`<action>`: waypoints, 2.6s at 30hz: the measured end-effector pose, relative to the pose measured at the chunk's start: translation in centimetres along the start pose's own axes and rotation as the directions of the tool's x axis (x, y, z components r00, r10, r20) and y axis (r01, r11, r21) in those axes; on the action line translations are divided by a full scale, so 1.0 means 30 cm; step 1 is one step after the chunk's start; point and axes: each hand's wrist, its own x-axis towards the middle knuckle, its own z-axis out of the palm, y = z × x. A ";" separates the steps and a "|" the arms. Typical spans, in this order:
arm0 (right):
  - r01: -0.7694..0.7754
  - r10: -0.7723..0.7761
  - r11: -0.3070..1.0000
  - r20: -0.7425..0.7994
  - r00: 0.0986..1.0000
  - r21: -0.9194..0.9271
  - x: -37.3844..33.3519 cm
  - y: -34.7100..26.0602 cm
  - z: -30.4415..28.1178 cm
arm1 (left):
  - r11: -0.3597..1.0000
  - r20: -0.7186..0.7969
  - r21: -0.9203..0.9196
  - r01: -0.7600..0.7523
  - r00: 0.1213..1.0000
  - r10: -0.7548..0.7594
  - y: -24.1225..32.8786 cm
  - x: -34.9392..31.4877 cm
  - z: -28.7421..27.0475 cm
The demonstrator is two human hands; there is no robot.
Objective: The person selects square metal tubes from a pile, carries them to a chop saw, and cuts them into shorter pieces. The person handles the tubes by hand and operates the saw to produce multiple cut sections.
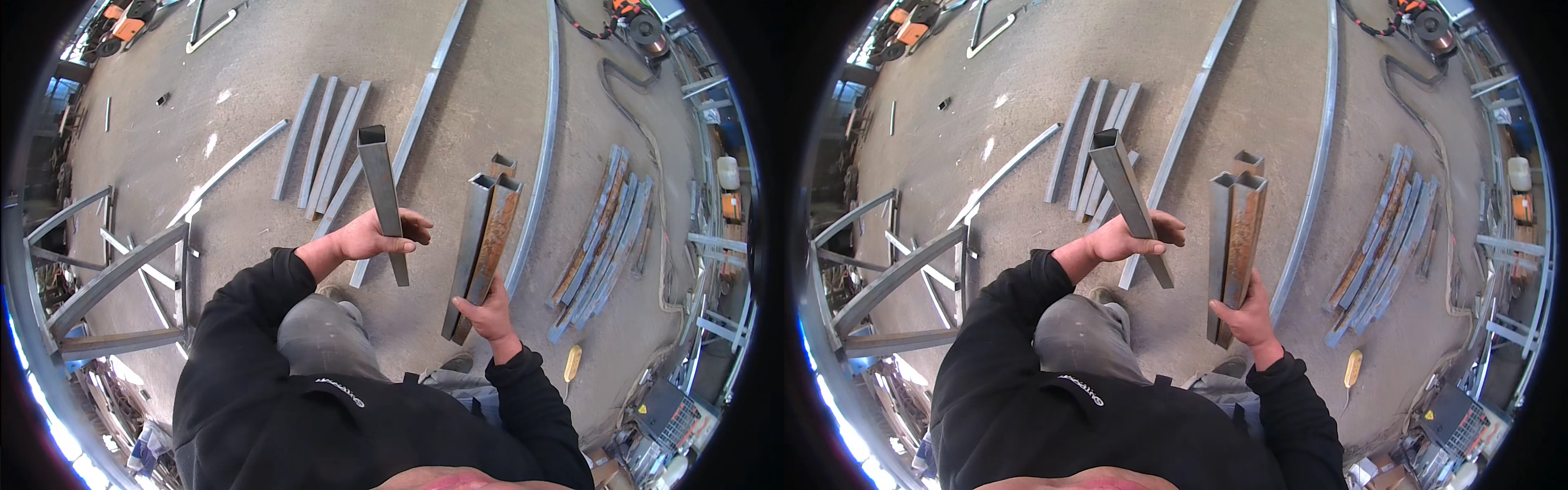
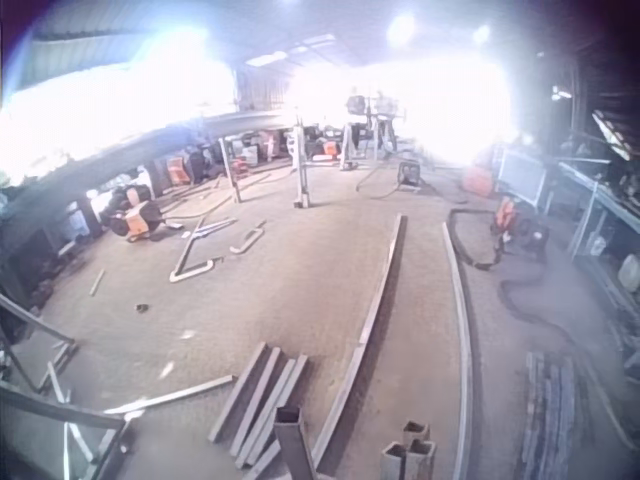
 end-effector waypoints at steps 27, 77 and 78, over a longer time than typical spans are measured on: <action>-0.140 0.113 0.917 0.095 0.989 0.374 -0.014 -0.056 -0.034 | 0.967 0.222 0.253 -0.007 0.974 -0.051 -0.154 0.260 0.266; -0.089 0.102 0.938 -0.020 0.995 0.334 0.039 -0.059 -0.174 | 0.709 -0.618 0.398 0.582 0.741 -0.262 -0.585 -0.476 -0.352; -0.078 0.086 0.936 -0.010 0.996 0.345 0.044 -0.060 -0.174 | 0.739 -0.617 0.388 0.551 0.751 -0.235 -0.551 -0.451 -0.333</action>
